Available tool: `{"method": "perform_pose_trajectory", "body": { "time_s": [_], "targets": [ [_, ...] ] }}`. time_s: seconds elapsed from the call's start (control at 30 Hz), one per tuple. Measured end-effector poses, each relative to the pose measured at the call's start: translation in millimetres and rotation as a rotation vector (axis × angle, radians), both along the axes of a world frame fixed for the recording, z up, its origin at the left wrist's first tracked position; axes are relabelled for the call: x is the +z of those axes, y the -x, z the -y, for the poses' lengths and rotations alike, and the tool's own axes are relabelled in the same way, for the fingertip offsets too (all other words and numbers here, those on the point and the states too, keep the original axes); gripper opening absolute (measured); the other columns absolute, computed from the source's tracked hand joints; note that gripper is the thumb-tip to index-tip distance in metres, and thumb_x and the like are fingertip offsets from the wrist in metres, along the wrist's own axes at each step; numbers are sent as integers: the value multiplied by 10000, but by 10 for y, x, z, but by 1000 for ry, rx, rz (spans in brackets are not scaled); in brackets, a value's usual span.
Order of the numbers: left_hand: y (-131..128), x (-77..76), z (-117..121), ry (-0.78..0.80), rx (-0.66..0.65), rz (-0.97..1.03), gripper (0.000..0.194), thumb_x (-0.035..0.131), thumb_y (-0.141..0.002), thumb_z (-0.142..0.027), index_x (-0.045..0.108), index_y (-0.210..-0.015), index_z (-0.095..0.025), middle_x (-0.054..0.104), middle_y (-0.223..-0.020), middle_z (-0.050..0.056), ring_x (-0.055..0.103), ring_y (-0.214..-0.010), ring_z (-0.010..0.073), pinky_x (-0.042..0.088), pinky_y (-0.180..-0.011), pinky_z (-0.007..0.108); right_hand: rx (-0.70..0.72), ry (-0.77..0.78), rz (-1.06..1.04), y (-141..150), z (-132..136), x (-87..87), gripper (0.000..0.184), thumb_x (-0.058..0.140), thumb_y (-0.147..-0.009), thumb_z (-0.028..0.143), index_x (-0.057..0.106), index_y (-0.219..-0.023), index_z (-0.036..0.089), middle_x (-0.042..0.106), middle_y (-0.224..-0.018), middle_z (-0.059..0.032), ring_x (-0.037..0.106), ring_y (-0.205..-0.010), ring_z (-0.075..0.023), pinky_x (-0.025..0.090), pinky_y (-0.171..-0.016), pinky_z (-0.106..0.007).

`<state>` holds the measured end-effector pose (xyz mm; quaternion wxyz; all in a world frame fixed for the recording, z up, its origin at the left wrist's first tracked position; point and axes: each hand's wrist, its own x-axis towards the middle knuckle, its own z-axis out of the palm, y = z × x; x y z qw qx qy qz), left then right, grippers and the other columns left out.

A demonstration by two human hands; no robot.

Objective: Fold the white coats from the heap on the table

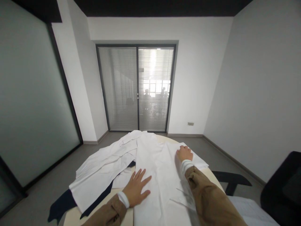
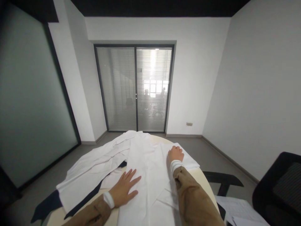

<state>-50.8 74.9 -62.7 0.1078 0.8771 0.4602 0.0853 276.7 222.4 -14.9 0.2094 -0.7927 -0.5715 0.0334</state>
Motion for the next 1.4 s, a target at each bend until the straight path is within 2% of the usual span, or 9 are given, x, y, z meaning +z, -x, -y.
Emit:
{"method": "perform_pose_trajectory", "body": {
  "time_s": [0.17, 0.33, 0.47, 0.63, 0.73, 0.93, 1.17, 1.3, 1.4],
  "targets": [
    [21, 41, 18, 22, -14, -20, 551, 487, -953, -391, 357, -1488, -358, 224, -1611, 109, 160, -1477, 365, 222, -1145, 609, -51, 125, 25, -336, 24, -121, 340, 551, -872, 411, 666, -1038, 137, 636, -1147, -196, 584, -1107, -338, 443, -879, -455],
    [37, 77, 52, -86, 65, 80, 433, 585, -869, -264, 538, -1297, -220, 484, -1434, 131, 429, -1344, 298, 373, -1102, 460, -1, 93, 49, -317, 85, -137, 242, 512, -894, 327, 660, -990, 161, 663, -1095, -168, 606, -1062, -302, 434, -858, -417],
    [61, 140, 27, -191, 221, 153, 166, 548, -864, -219, 584, -1023, -190, 589, -1139, 99, 559, -1101, 242, 461, -949, 371, 91, -25, 47, -29, 122, -64, 286, 454, -926, 306, 614, -1109, 155, 598, -1246, -197, 499, -1225, -324, 359, -960, -446],
    [112, 151, -53, -179, 317, 178, 83, 527, -876, -238, 578, -926, -196, 613, -968, 61, 576, -937, 224, 451, -848, 343, 322, 51, -134, 590, 66, -160, 300, 524, -900, 458, 670, -948, 201, 719, -964, -90, 646, -950, -230, 430, -825, -324],
    [132, 124, -86, -156, 334, 241, 60, 515, -872, -220, 570, -888, -205, 620, -936, 48, 584, -923, 213, 447, -824, 322, 416, 118, -272, 954, 27, -295, 365, 597, -844, 527, 677, -972, 195, 729, -937, -75, 665, -893, -208, 452, -791, -295],
    [140, 52, -118, -158, 391, 382, 113, 495, -865, -204, 566, -953, -201, 632, -920, 47, 611, -886, 207, 465, -800, 325, 502, 157, -550, 1412, -19, -327, 365, 722, -736, 380, 670, -1013, 148, 722, -1013, -117, 649, -1000, -262, 467, -890, -354],
    [168, -48, -189, -142, 464, 510, 426, 523, -872, -256, 440, -1285, -189, 588, -1221, 96, 630, -873, 188, 501, -819, 338, 698, 237, -963, 1698, 90, -144, 390, 461, -836, 279, 582, -1187, 158, 735, -1050, -82, 703, -918, -217, 552, -824, -345],
    [201, -49, -226, -85, 491, 547, 536, 536, -843, -186, 384, -1357, -180, 597, -1223, 97, 620, -781, 162, 510, -809, 331, 709, 263, -1258, 1789, 105, -134, 530, 637, -735, 296, 514, -1238, 183, 713, -1142, -90, 690, -990, -246, 556, -873, -383],
    [230, -62, -236, -54, 488, 529, 599, 533, -795, -103, 389, -1369, -195, 588, -1241, 89, 601, -732, 144, 514, -814, 325, 675, 169, -1414, 1845, 21, -145, 619, 710, -695, 334, 476, -1257, 224, 690, -1193, -81, 679, -1020, -249, 545, -906, -400]
  ]
}}
